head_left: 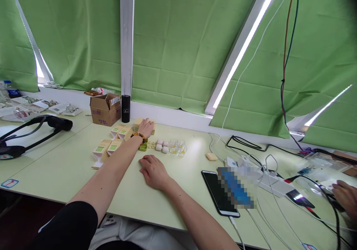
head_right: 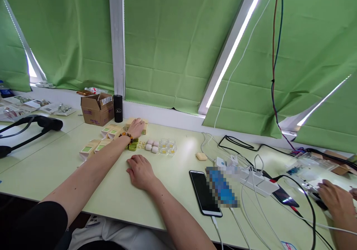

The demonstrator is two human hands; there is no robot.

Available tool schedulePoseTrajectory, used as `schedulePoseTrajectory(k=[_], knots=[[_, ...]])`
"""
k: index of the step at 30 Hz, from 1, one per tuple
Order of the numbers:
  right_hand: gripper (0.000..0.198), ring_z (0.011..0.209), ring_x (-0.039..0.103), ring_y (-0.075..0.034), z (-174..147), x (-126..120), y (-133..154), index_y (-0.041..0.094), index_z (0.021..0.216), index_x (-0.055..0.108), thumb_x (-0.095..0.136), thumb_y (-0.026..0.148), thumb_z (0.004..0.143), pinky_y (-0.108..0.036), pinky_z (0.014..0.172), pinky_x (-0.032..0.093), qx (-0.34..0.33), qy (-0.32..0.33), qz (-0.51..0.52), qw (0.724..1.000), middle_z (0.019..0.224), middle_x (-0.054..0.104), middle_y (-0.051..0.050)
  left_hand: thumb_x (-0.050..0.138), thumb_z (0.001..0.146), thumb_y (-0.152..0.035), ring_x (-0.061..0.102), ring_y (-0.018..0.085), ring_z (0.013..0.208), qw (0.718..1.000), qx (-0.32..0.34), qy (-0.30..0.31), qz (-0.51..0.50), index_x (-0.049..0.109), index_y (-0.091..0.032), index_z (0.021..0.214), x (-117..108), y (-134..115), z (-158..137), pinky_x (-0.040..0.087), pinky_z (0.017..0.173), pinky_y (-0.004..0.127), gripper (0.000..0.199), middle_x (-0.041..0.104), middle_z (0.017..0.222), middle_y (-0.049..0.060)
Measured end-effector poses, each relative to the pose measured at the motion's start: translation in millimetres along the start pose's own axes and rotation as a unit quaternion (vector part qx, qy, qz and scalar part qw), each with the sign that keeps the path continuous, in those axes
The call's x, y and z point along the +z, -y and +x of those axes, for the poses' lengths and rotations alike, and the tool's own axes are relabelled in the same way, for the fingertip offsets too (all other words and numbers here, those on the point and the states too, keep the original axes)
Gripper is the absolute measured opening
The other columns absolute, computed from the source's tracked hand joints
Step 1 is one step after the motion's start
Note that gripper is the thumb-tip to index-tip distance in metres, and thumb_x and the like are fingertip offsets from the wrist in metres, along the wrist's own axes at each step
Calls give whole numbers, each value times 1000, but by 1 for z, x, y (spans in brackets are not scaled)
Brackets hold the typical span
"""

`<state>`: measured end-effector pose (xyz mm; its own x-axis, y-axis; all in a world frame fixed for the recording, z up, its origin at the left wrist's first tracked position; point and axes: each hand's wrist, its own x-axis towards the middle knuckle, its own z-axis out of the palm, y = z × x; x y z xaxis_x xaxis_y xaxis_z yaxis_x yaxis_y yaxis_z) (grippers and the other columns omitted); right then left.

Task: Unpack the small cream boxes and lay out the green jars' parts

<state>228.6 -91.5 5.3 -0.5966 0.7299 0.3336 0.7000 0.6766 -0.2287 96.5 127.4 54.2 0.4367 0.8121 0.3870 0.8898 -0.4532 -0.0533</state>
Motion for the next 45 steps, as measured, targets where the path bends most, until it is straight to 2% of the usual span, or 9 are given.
schedulePoseTrajectory(k=[9, 17, 18, 21, 23, 29, 33, 39, 45], knots=[[35, 125, 55, -27, 1, 1, -1, 21, 134, 61, 59, 27, 100, -41, 109, 48, -4, -1, -5, 1000, 136, 62, -12, 60, 75, -2, 45, 35, 128, 994, 8, -55, -89, 55, -18, 109, -14, -1, -9, 30, 112, 52, 38, 68, 104, 15], [36, 124, 60, -25, 1, 0, -4, 23, 133, 61, 61, 24, 98, -38, 106, 49, -8, -15, 6, 1000, 135, 67, -9, 60, 88, -14, 51, 30, 121, 964, 0, -116, -239, 41, -22, 116, -62, -4, -39, 48, 99, 44, 35, 56, 121, 14], [35, 124, 61, -25, 1, -1, -5, 23, 132, 62, 61, 24, 97, -38, 106, 48, -6, -19, 1, 1000, 134, 68, -9, 59, 91, -17, 55, 27, 115, 955, 1, -114, -272, 38, -23, 117, -68, -5, -48, 50, 95, 41, 34, 56, 121, 12], [23, 113, 66, -25, 3, -7, -10, 23, 118, 68, 62, 25, 96, -37, 97, 48, 38, -22, -30, 999, 120, 74, -8, 61, 94, -25, 62, 19, 104, 867, 3, -81, -491, 34, -24, 116, -80, -8, -82, 53, 91, 37, 35, 52, 123, 9], [13, 102, 68, -25, 5, -12, -15, 22, 104, 71, 62, 24, 95, -36, 89, 47, 94, -26, -52, 994, 107, 76, -8, 60, 96, -30, 62, 18, 103, 846, -12, -72, -527, 34, -25, 116, -82, -12, -107, 54, 92, 38, 33, 51, 124, 8], [20, 88, 68, -21, 5, -19, -37, 23, 107, 67, 60, 16, 90, -30, 68, 36, 260, -68, -17, 963, 100, 77, -5, 56, 98, -33, 62, 21, 102, 868, -20, -26, -495, 38, -25, 117, -61, -28, -162, 56, 89, 41, 27, 53, 119, 8], [29, 89, 68, -21, 2, -15, -42, 25, 114, 62, 56, 12, 89, -29, 62, 30, 298, -76, 41, 951, 100, 77, -2, 55, 98, -31, 64, 26, 113, 877, 6, 0, -480, 39, -24, 122, -50, -38, -174, 56, 96, 44, 29, 57, 124, 11], [44, 86, 67, -19, 0, -14, -48, 28, 120, 58, 58, 8, 82, -29, 64, 34, 276, -73, 97, 953, 103, 75, 1, 62, 95, -32, 59, 32, 132, 896, 37, 49, -439, 37, -24, 142, -53, -39, -187, 51, 109, 47, 54, 55, 143, 16], [71, 79, 65, -15, -2, -10, -57, 31, 141, 45, 62, 12, 74, -30, 72, 49, 176, -59, 226, 956, 130, 66, -2, 61, 95, -26, 57, 30, 135, 895, 47, 38, -443, 29, -23, 151, -44, -36, -187, 48, 112, 46, 65, 57, 142, 17]])
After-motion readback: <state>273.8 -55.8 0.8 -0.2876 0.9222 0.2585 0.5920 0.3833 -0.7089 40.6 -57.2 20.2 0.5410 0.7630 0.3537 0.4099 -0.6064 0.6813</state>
